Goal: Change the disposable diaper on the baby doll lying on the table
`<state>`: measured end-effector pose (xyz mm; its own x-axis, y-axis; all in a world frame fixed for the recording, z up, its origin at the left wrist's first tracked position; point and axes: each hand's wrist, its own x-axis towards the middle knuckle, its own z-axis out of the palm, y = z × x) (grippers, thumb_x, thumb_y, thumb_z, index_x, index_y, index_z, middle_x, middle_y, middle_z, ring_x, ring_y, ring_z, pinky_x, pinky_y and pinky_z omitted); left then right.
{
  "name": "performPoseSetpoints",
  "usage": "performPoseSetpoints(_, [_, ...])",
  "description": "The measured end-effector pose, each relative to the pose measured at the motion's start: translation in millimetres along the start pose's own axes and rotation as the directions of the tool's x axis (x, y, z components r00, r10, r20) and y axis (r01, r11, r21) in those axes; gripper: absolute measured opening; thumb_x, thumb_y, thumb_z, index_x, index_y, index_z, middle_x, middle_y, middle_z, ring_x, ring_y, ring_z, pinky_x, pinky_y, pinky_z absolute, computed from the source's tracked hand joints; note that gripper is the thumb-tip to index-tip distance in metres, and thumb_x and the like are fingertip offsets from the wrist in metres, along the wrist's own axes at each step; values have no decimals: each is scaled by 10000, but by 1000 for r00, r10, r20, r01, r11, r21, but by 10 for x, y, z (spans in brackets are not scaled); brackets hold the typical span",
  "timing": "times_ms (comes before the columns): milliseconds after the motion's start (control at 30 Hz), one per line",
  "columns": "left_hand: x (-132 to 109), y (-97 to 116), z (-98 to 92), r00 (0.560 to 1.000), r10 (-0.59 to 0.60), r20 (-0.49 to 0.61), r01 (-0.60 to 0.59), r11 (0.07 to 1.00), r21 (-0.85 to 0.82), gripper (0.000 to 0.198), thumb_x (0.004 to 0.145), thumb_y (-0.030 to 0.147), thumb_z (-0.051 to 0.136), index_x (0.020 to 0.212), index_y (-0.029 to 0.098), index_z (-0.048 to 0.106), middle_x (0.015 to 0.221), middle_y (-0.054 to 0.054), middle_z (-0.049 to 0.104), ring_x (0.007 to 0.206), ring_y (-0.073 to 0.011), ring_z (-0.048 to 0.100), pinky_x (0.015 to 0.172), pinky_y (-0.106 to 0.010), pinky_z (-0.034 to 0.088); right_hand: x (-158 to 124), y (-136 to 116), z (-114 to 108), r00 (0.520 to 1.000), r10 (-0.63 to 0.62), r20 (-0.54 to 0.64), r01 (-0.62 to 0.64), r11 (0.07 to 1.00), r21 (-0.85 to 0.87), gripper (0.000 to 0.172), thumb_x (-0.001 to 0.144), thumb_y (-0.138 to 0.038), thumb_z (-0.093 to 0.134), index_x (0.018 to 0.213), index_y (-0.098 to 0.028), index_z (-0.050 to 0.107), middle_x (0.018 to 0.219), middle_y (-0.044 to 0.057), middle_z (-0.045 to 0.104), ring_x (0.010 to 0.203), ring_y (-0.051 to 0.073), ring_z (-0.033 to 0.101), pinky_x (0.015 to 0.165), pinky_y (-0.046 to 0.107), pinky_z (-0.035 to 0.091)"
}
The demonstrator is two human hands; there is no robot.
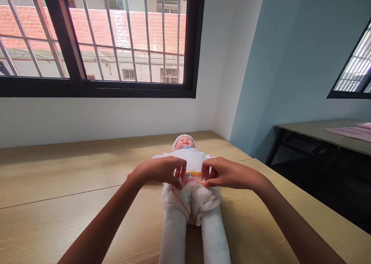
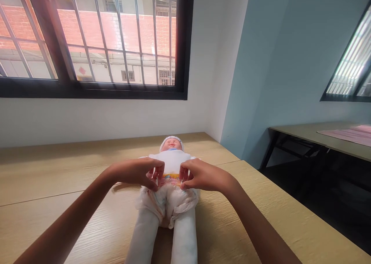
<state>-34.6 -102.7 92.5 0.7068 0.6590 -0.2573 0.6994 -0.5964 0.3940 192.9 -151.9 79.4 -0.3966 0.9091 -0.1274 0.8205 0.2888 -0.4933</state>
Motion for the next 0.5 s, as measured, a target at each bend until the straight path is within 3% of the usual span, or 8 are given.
performPoseSetpoints(200, [5, -14, 5, 999, 29, -13, -29, 999, 30, 138, 757, 314, 647, 860, 238, 597, 907, 42, 617, 852, -146, 550, 622, -243, 364, 3, -27, 12, 1000, -5, -9, 5, 1000, -22, 56, 799, -255, 588, 817, -209, 614, 900, -9, 627, 807, 145, 552, 630, 236, 395])
performPoseSetpoints(500, [11, -60, 25, 997, 52, -55, -49, 997, 55, 159, 785, 401, 620, 846, 254, 624, 903, 43, 620, 842, -139, 543, 600, -239, 343, -8, -46, 7, 1000, 28, 1, -28, 997, -65, 79, 808, -260, 555, 794, -197, 600, 859, -1, 630, 739, 135, 534, 587, 240, 368])
